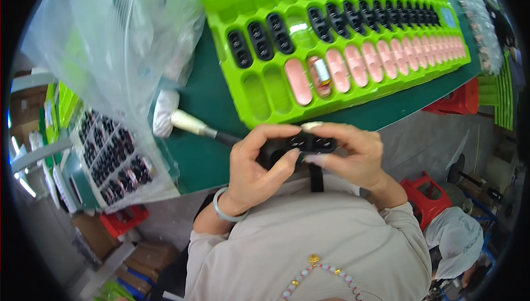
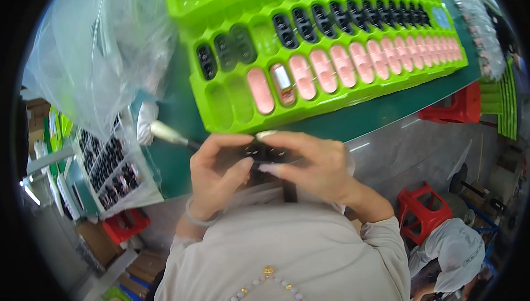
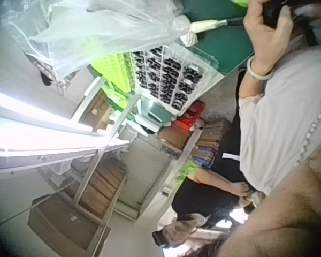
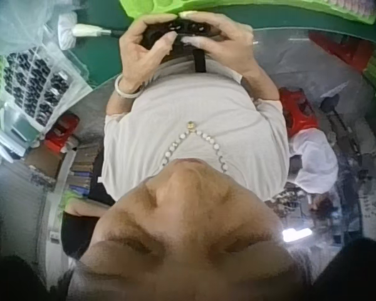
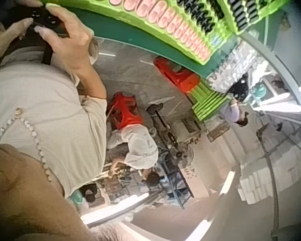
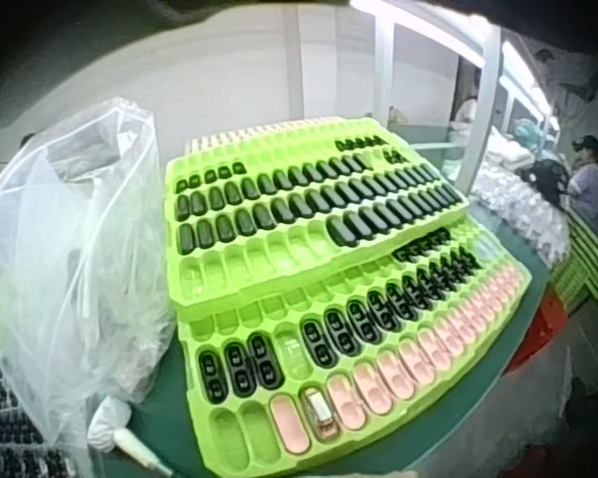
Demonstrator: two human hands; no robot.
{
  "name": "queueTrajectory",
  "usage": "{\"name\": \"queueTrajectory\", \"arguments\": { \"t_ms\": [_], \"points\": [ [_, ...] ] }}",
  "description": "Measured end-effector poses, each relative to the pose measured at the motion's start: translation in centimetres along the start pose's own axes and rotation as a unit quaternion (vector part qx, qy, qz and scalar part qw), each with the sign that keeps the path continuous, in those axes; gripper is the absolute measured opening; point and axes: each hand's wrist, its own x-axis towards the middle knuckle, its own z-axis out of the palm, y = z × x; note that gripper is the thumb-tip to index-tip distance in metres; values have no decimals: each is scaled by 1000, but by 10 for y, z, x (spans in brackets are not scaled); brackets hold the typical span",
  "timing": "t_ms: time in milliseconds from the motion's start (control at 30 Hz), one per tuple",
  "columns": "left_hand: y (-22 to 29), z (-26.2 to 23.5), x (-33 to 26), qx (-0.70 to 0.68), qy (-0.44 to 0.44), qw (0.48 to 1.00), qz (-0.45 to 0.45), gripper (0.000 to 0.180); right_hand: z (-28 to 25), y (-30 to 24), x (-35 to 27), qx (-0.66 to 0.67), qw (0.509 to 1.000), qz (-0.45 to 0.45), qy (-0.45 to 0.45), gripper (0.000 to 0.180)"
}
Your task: The person assembles small electronic devices, likely wireless earbuds, by inserting internal components into black and blue plastic cases. They use a rubber mallet to tap the components into place and place the finished units into a green tray. The process is repeated for multiple units.
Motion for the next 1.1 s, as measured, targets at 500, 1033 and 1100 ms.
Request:
{"name": "queueTrajectory", "arguments": {
  "t_ms": [500,1033,1100],
  "points": [
    [34,16,13,-212,-120,970,5,31,-3,-9,25,-200,922,-256,212,46],
    [12,3,31,-323,-188,927,-44,48,10,-6,32,-194,924,-253,213,43],
    [15,2,30,-375,-134,913,-93,57,10,-8,32,-206,928,-237,200,42]
  ]
}}
